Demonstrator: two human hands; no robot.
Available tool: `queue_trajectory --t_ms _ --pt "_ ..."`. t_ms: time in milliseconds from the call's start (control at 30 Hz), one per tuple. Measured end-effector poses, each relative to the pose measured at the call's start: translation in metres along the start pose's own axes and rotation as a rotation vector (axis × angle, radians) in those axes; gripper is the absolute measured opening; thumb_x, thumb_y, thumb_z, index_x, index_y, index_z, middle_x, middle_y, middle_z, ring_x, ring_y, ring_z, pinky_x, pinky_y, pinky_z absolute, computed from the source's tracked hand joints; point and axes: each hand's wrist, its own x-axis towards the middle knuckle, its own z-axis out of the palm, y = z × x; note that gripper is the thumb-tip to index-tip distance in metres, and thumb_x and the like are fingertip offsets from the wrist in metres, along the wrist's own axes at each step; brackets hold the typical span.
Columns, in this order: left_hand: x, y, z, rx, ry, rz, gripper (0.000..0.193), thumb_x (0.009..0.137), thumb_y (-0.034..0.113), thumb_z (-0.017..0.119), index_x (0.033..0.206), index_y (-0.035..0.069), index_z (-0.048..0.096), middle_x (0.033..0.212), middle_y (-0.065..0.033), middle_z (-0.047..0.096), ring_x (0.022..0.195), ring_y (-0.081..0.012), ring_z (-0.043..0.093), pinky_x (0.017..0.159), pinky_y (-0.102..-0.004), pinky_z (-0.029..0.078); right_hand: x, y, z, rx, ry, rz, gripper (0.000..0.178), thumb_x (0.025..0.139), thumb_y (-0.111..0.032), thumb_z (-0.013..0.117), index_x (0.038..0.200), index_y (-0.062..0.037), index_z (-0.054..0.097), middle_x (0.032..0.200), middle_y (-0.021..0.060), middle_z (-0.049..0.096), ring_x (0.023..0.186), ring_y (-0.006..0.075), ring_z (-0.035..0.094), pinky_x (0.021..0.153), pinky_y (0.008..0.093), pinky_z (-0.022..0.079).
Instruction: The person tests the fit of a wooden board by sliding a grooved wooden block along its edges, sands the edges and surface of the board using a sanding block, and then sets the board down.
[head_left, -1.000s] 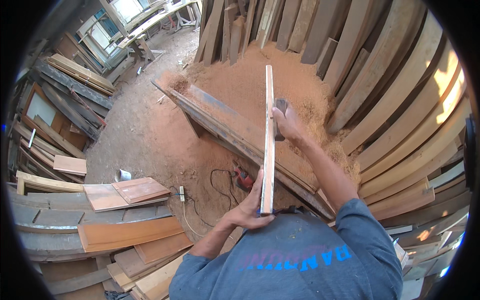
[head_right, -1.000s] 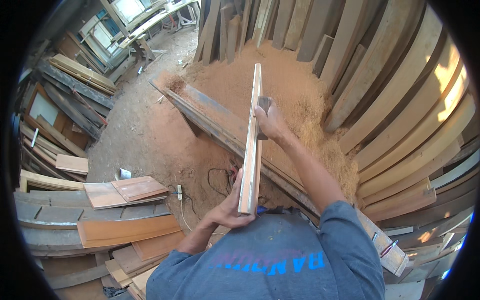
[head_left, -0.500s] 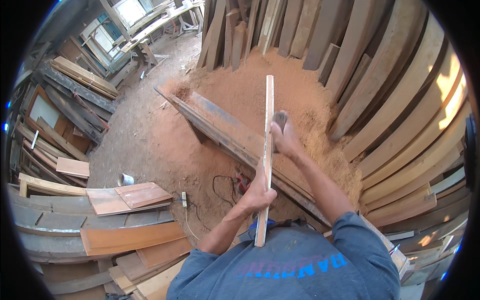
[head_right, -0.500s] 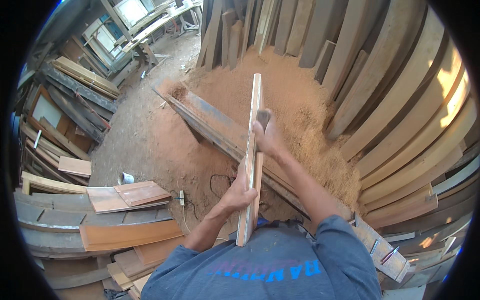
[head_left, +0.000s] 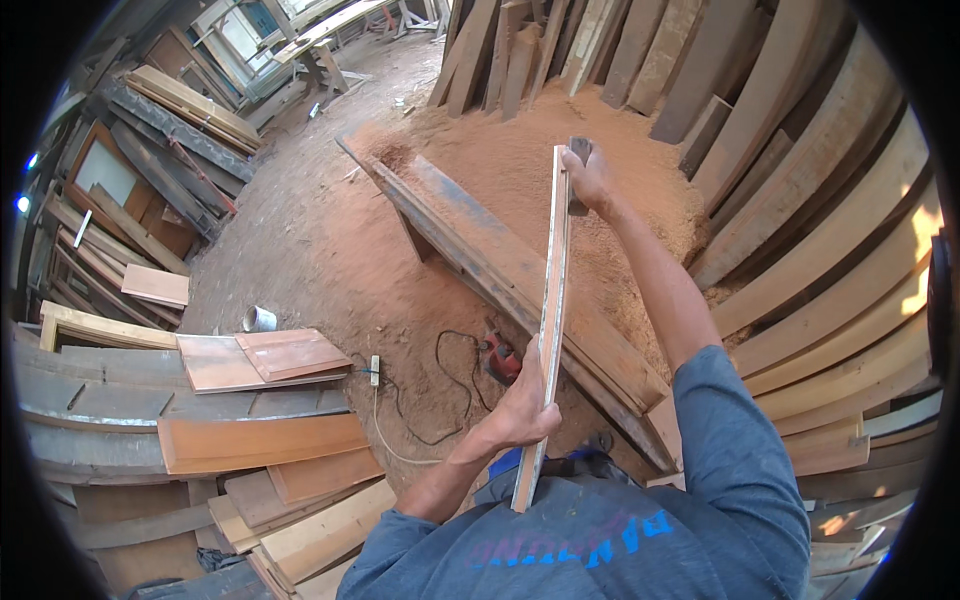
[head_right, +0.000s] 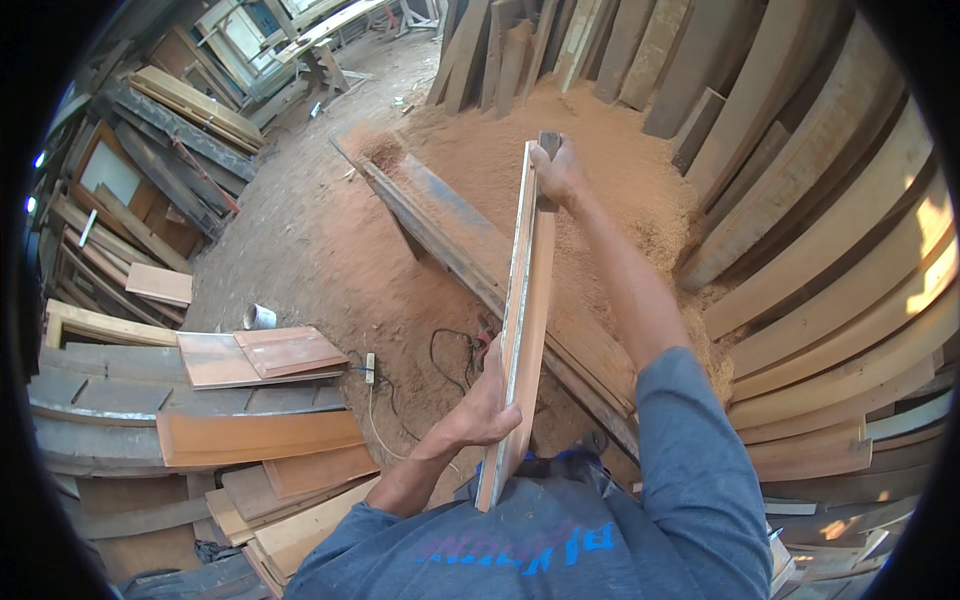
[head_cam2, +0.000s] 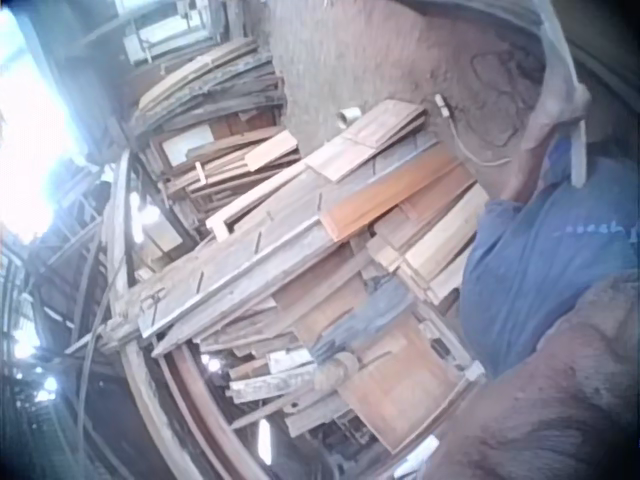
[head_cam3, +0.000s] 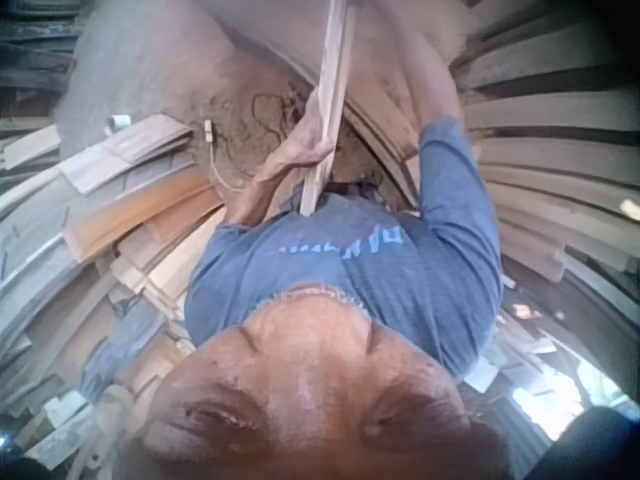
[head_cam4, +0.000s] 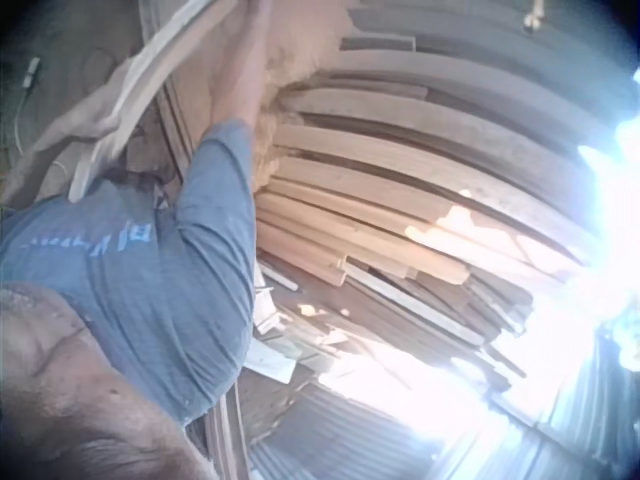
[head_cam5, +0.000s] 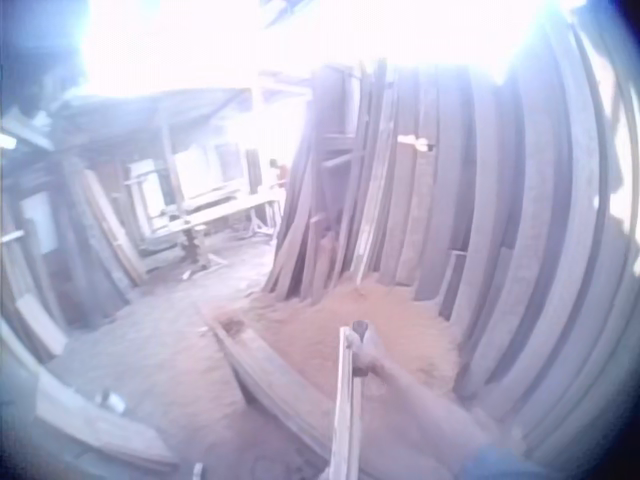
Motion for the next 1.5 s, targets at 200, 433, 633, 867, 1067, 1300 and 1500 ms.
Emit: queue_trajectory --t_ms 200,433,633,867,1067,1300,1500 --pt "-0.011 -0.001 -0.005 -0.028 0.016 -0.065 0.097 0.071 0.006 0.053 0.15 -0.011 0.0 0.147 -0.0333 0.024 0.145 -0.0428 0.022 0.12 -0.0401 0.019 0.063 0.012 0.019 -0.039 0.013 -0.014 0.068 0.091 -0.041 0.059 0.137 0.0065 0.044 0.127 0.0289 0.06 0.122 0.0381 0.058 0.104 0.0431 0.044" --pt "-0.066 -0.018 -0.004 -0.054 0.055 -0.154 0.093 0.074 0.008 0.055 0.153 -0.006 0.007 0.15 -0.0303 0.028 0.145 -0.0386 0.029 0.119 -0.0388 0.023 0.075 0.111 -0.008 0.353 0.096 0.188 0.048 0.092 -0.038 0.062 0.122 -0.0005 0.053 0.101 0.0106 0.062 0.089 0.0206 0.063 0.078 0.0375 0.055" --pt "-0.085 -0.027 -0.002 -0.175 0.173 -0.248 0.091 0.076 0.011 0.057 0.156 0.001 0.015 0.15 -0.0224 0.038 0.141 -0.0309 0.038 0.116 -0.0385 0.029 -0.099 0.189 -0.006 1.081 0.026 0.659 0.043 0.097 -0.039 0.06 0.126 -0.0088 0.048 0.111 0.0086 0.059 0.09 0.0208 0.063 0.073 0.0415 0.056" --pt "-0.025 -0.049 -0.029 -0.189 0.247 -0.276 0.077 0.08 0.013 0.064 0.149 -0.003 0.032 0.139 -0.0235 0.05 0.133 -0.0278 0.048 0.111 -0.0375 0.037 -0.185 0.24 0.032 0.974 -0.093 0.822 0.035 0.092 -0.034 0.063 0.114 -0.0072 0.058 0.098 0.0087 0.065 0.09 0.0233 0.065 0.081 0.0409 0.056" --pt "-0.022 -0.035 -0.038 -0.286 0.309 -0.675 0.055 0.082 0.011 0.064 0.133 -0.005 0.051 0.116 -0.0175 0.067 0.109 -0.0245 0.064 0.096 -0.036 0.049 -0.173 0.216 0.055 1.001 -0.194 0.805 0.049 0.087 -0.039 0.067 0.122 -0.0069 0.057 0.106 0.01 0.065 0.098 0.0254 0.065 0.089 0.0427 0.055" --pt "-0.052 -0.015 -0.019 -0.125 0.301 -0.514 0.061 0.081 0.009 0.063 0.139 0.0 0.049 0.116 -0.0177 0.069 0.108 -0.022 0.065 0.097 -0.0349 0.049 -0.166 0.191 0.071 0.974 -0.335 0.734 0.058 0.088 -0.042 0.062 0.133 -0.0067 0.05 0.122 0.0145 0.063 0.106 0.0261 0.064 0.094 0.0428 0.054" --pt "-0.043 0.051 -0.042 -0.068 0.413 -0.22 0.068 0.08 0.008 0.062 0.145 0.0 0.043 0.113 -0.0203 0.069 0.104 -0.0222 0.066 0.094 -0.0335 0.05 -0.099 0.071 0.028 1.018 -0.315 0.228 0.058 0.092 -0.042 0.061 0.132 -0.0017 0.05 0.12 0.0157 0.062 0.108 0.0244 0.063 0.09 0.0387 0.055"
